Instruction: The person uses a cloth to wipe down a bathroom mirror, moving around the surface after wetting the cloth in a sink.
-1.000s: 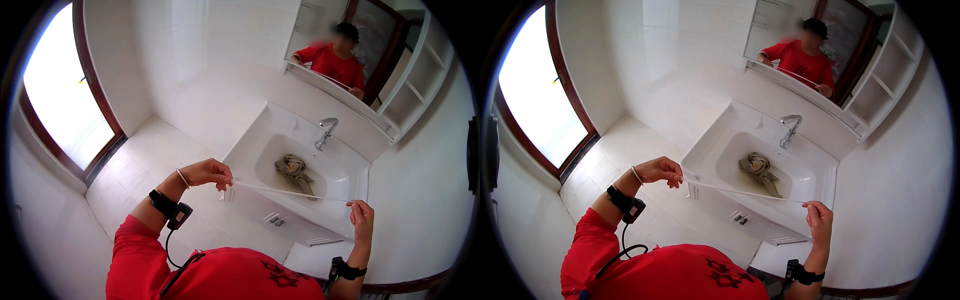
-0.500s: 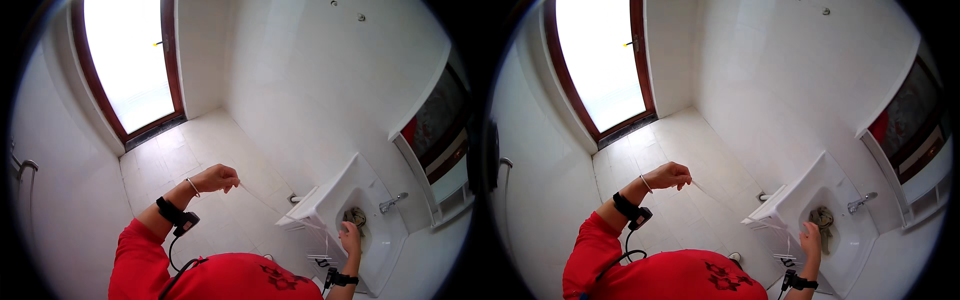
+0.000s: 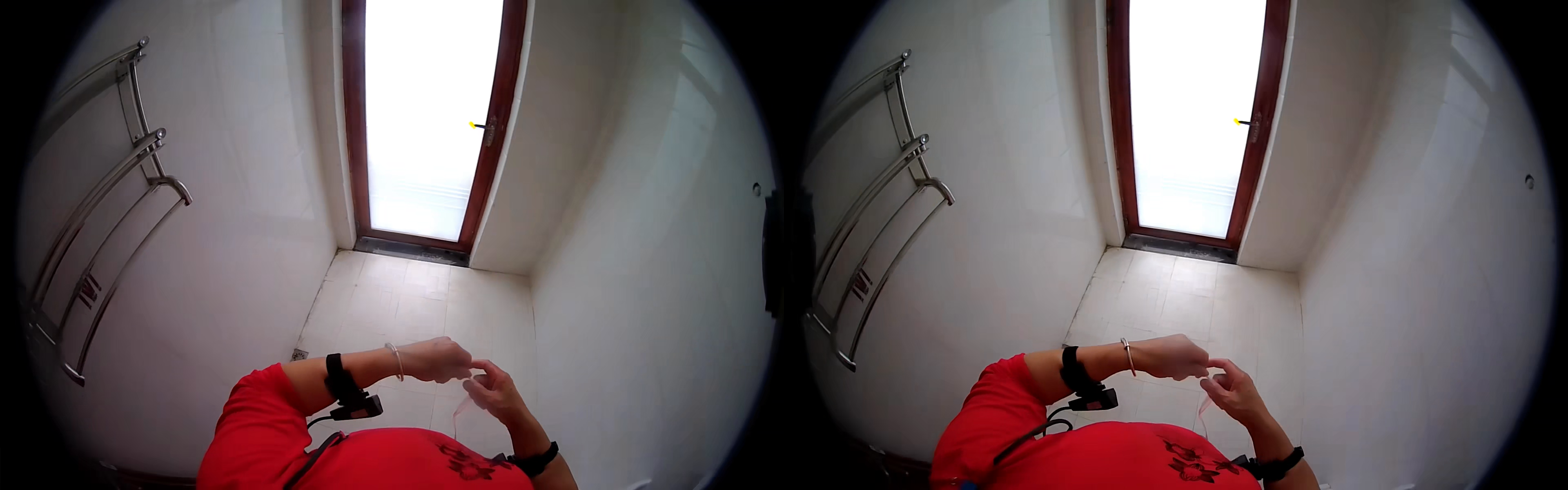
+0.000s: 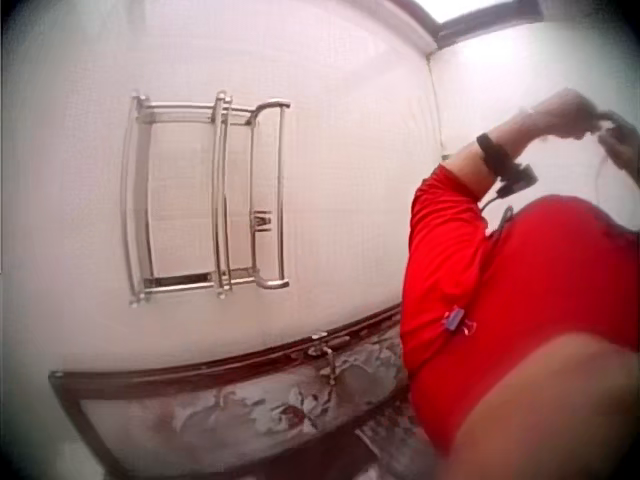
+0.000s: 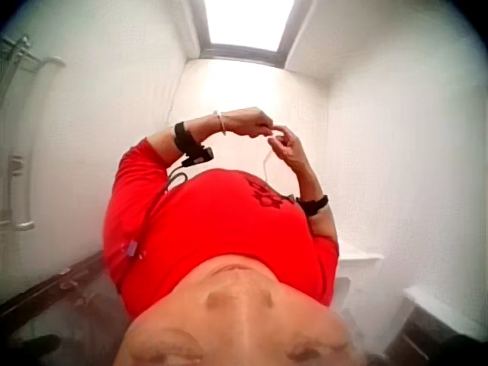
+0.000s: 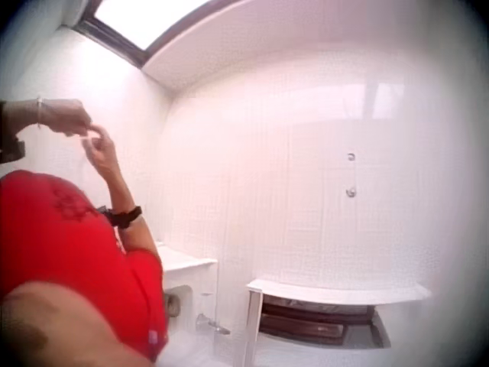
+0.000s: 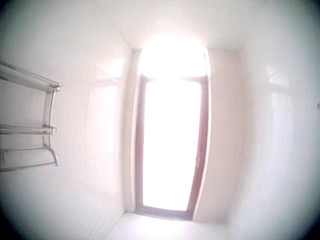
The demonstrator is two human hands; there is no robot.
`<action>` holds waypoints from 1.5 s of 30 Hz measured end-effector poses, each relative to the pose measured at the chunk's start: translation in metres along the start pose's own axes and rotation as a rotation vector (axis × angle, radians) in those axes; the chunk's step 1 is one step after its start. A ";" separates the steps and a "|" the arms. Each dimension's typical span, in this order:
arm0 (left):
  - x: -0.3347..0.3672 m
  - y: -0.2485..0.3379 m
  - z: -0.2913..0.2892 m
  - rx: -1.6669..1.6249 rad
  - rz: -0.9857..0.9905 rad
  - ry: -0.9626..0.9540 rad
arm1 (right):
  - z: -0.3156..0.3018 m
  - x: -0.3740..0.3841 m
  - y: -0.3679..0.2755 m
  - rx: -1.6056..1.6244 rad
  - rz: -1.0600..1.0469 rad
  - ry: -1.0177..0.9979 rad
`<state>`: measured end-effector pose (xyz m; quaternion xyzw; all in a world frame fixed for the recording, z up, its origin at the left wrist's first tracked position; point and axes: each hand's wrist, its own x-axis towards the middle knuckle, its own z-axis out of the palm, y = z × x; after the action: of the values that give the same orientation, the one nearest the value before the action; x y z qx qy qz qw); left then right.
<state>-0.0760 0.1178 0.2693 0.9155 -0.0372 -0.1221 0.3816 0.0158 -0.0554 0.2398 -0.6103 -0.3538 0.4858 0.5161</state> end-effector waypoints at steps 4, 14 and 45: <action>0.005 -0.027 -0.017 -0.193 -0.081 0.361 | -0.045 0.066 -0.006 -0.228 -0.130 -0.024; 0.029 -0.132 -0.093 -0.778 -0.287 0.538 | -0.069 0.232 -0.036 -0.191 -0.105 -0.204; 0.323 -0.357 -0.456 -0.800 -0.254 0.649 | -0.324 0.621 -0.168 -0.078 -0.257 -0.138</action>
<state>0.3427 0.6319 0.2627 0.6864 0.2433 0.1175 0.6751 0.5100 0.4678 0.2603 -0.5447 -0.4822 0.4423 0.5246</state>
